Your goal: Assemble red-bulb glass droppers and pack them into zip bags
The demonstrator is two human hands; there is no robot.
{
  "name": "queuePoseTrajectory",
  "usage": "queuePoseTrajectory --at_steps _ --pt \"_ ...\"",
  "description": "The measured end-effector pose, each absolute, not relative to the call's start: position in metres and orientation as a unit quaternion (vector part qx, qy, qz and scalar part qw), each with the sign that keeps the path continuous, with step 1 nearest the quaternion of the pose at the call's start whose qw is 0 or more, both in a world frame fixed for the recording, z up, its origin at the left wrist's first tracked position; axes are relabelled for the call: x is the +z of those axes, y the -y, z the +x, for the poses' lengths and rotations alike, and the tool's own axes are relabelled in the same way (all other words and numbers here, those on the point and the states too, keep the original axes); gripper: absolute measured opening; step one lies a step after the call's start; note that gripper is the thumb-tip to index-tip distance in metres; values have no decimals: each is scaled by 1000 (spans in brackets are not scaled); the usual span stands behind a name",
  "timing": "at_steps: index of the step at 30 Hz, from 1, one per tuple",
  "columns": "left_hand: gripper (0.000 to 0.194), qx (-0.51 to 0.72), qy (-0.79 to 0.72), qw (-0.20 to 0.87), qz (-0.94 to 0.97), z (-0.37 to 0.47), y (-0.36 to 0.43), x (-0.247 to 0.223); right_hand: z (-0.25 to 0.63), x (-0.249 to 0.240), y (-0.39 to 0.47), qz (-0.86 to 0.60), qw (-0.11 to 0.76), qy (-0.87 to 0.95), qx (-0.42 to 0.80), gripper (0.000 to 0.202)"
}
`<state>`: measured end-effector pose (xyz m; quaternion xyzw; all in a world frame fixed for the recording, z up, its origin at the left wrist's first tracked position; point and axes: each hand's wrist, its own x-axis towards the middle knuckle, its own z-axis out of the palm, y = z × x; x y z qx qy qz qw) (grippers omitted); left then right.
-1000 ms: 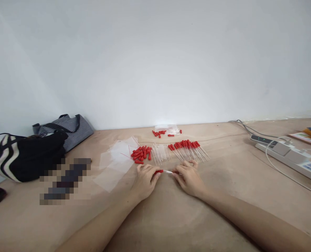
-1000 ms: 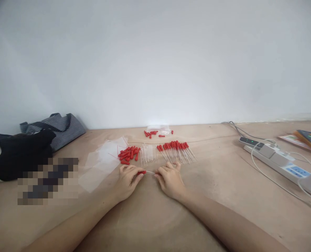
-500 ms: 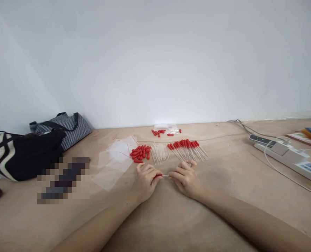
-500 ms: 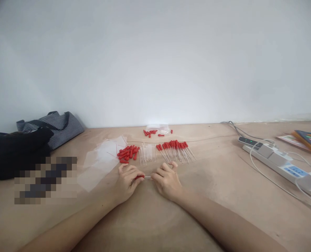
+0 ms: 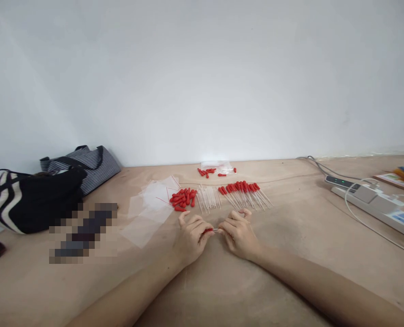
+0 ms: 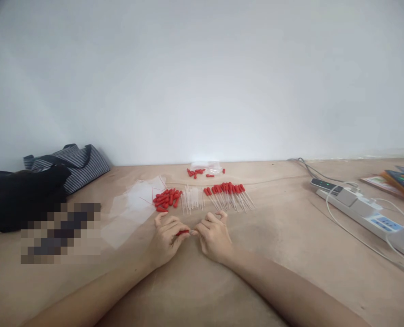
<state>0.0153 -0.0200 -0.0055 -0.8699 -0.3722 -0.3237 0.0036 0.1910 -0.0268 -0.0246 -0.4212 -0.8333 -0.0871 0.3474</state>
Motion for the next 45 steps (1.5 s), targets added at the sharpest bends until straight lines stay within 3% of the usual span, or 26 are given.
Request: queuePoseTrajectory --at_steps 10,19,22,24,28,31,40,45 --pt "7 -283 377 1 -882 -2 7 0 205 -14 22 -423 329 844 -11 19" --pt "12 -246 381 7 -891 -6 5 -1 209 -18 22 -421 313 848 -80 20" --pt "59 -244 439 15 -864 -13 0 -1 210 -17 13 -475 316 813 -121 22" --pt "75 -248 482 27 -840 -17 -6 -2 213 -15 2 -553 322 755 -143 24" --pt "42 -257 537 63 -801 -25 -16 -6 216 -14 -24 -682 296 657 -123 25" --pt "27 -261 552 70 -789 -28 -21 -8 214 -15 -38 -729 259 628 -84 25" --pt "18 -284 556 109 -773 -27 -26 -15 211 -12 -46 -774 186 605 -6 37" --pt "11 -307 538 177 -765 -15 -36 -13 206 -9 -45 -748 229 621 -42 31"
